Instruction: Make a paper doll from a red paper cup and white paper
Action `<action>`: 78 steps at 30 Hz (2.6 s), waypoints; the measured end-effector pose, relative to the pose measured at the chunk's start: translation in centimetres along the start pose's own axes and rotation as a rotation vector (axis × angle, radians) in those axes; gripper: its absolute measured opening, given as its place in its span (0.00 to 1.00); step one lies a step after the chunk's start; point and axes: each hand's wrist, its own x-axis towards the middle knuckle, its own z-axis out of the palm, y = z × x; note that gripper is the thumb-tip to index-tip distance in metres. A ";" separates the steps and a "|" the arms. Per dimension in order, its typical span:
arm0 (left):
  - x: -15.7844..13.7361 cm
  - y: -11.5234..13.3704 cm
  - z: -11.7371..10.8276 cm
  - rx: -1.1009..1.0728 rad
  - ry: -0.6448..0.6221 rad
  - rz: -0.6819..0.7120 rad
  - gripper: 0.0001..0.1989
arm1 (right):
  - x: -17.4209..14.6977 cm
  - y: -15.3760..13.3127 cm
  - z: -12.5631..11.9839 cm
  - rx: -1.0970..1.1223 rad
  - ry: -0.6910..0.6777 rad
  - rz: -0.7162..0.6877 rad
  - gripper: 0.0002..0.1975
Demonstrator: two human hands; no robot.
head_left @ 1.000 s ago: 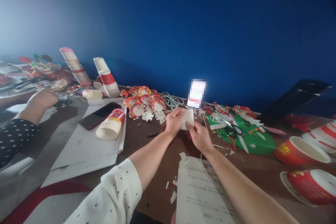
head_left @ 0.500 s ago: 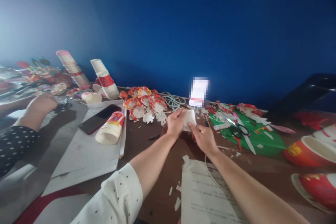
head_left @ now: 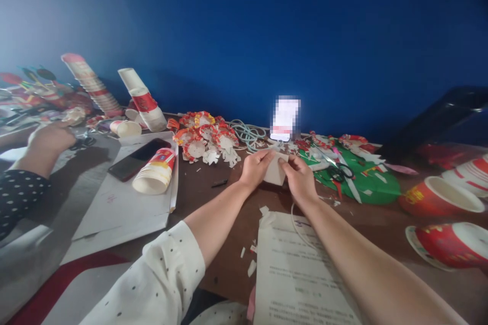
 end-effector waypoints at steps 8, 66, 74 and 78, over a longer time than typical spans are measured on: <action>-0.2 0.4 -0.3 0.142 -0.075 0.034 0.14 | -0.1 -0.4 -0.2 -0.007 0.034 -0.048 0.19; 0.2 -0.3 -0.9 0.464 -0.147 -0.047 0.17 | 5.2 -8.0 -10.3 -0.051 0.474 -0.196 0.08; -0.2 0.3 -1.0 0.650 -0.213 -0.121 0.13 | 5.2 -6.1 -9.6 -0.143 0.438 -0.149 0.06; 0.1 0.0 -1.3 0.603 -0.176 -0.135 0.12 | 5.3 -4.8 -9.4 -0.247 0.350 -0.149 0.08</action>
